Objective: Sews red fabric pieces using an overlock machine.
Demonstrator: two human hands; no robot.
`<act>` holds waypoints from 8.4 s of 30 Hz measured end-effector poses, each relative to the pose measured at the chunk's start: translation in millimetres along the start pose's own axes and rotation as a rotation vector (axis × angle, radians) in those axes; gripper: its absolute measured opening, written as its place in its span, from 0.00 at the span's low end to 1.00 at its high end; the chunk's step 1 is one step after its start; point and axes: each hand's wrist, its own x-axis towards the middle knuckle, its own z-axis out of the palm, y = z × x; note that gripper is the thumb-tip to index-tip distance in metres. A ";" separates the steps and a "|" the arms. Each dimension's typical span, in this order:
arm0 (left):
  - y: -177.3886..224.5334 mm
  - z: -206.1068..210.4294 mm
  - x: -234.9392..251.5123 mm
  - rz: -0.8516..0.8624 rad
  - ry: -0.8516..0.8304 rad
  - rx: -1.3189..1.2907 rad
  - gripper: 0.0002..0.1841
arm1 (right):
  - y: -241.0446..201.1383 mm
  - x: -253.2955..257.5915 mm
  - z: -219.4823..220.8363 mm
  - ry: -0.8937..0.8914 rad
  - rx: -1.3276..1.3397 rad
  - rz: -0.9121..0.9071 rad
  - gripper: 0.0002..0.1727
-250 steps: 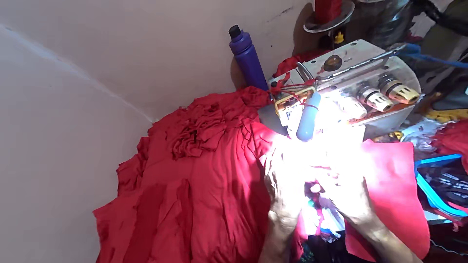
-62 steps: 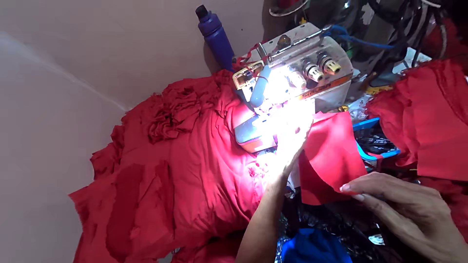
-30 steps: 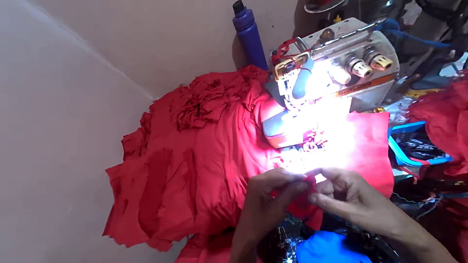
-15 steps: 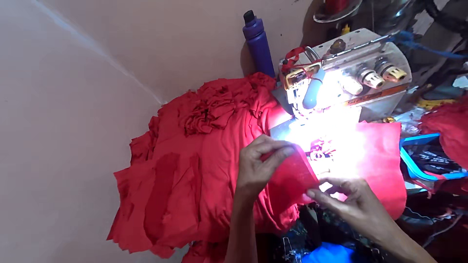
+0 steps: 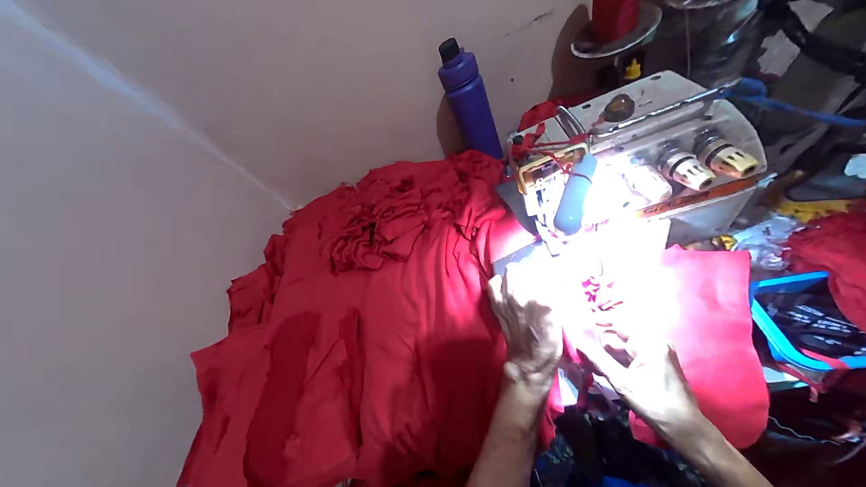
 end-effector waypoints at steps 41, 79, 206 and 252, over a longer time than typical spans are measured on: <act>-31.5 -74.7 -81.7 -0.267 0.066 -0.438 0.10 | 65.8 -88.6 -68.0 0.039 -0.455 -0.712 0.09; 68.5 -35.2 -129.8 -0.188 -0.254 -0.364 0.19 | -30.6 -10.4 -132.3 0.133 -0.107 -0.288 0.10; -76.2 23.8 98.6 -0.382 -0.537 -0.096 0.21 | 4.1 6.2 -41.4 0.076 -0.270 -0.228 0.15; 29.1 -148.7 -151.1 -0.100 -0.449 -1.070 0.05 | -7.6 -94.2 -52.8 -0.685 0.227 -0.442 0.14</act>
